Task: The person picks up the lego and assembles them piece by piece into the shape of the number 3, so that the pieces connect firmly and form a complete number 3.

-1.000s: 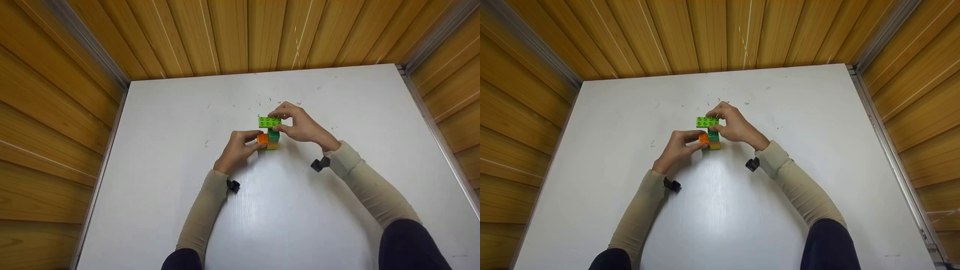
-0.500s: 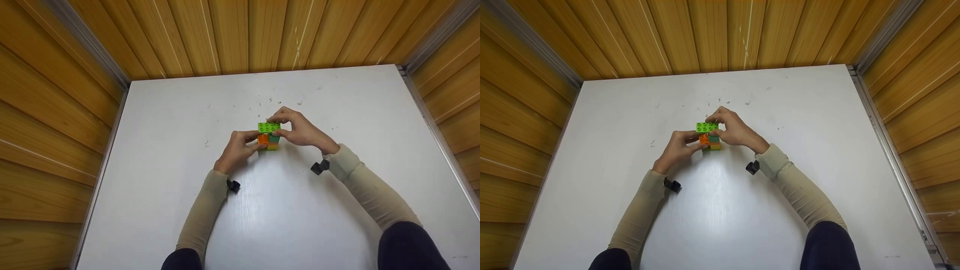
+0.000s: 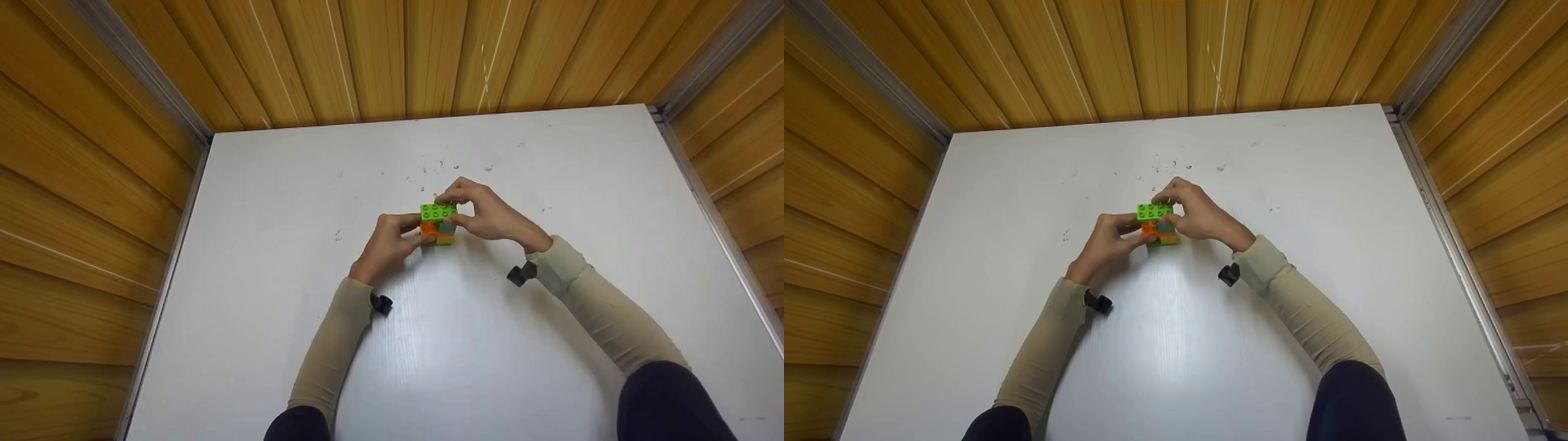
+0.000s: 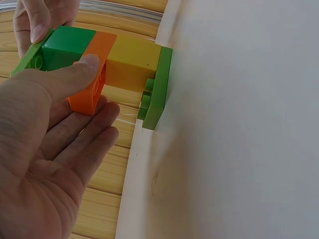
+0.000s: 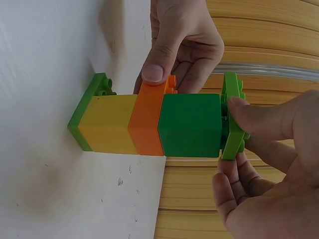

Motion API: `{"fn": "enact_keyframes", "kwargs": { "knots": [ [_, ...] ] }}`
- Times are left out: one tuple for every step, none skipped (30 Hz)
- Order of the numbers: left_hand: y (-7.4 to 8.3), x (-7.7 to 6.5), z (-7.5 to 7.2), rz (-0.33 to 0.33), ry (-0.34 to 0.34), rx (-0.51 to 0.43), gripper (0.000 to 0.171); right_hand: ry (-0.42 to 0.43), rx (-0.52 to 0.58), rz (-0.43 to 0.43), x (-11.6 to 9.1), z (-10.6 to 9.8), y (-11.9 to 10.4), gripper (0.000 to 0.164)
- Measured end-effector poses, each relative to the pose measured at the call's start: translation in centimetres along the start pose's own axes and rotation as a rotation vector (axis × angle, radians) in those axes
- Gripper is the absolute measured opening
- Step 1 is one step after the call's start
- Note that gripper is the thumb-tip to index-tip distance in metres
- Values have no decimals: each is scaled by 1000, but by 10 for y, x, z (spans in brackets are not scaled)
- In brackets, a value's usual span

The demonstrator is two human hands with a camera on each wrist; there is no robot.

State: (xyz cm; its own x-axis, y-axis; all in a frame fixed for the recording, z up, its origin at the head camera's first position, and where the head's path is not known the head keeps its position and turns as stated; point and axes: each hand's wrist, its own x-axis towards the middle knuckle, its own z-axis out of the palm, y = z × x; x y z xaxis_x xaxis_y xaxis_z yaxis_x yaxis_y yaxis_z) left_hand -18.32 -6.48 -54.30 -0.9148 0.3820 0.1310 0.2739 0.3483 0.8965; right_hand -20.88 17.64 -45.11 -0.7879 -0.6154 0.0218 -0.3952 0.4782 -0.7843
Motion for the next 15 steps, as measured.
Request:
{"fn": "enact_keyframes", "kwargs": {
  "knots": [
    [0,0,0,0,0,1,41,-3,0,1,0,0,0,34],
    [1,0,0,2,0,-2,40,-6,1,3,0,0,-1,34],
    [1,0,0,4,1,-3,40,-9,3,6,0,-1,-1,34],
    [1,0,0,4,1,-3,40,-11,3,9,0,-1,-1,34],
    [1,1,-1,5,1,-2,40,-14,3,11,0,-1,-2,34],
    [2,0,-1,4,2,0,40,-16,4,14,0,-1,-2,35],
    [2,0,-1,3,3,1,39,-17,3,16,-1,-1,-2,35],
    [2,0,0,3,4,1,39,-16,1,16,-1,-1,-2,35],
    [2,0,-1,2,5,1,39,-15,-1,15,-1,0,-1,35],
    [2,0,-1,3,7,1,39,-13,-3,14,-1,0,-1,35],
    [2,0,-1,6,8,-1,39,-11,-6,12,-1,0,-1,35],
    [2,0,0,8,9,-3,39,-8,-11,10,-1,1,-1,35],
    [2,0,-1,11,11,-4,38,-5,-12,9,-1,1,-1,35],
    [2,0,-1,12,11,-5,38,0,-13,10,-1,1,-1,35],
    [2,0,-1,14,12,-4,38,3,-13,10,-1,2,-1,35]
  ]
}}
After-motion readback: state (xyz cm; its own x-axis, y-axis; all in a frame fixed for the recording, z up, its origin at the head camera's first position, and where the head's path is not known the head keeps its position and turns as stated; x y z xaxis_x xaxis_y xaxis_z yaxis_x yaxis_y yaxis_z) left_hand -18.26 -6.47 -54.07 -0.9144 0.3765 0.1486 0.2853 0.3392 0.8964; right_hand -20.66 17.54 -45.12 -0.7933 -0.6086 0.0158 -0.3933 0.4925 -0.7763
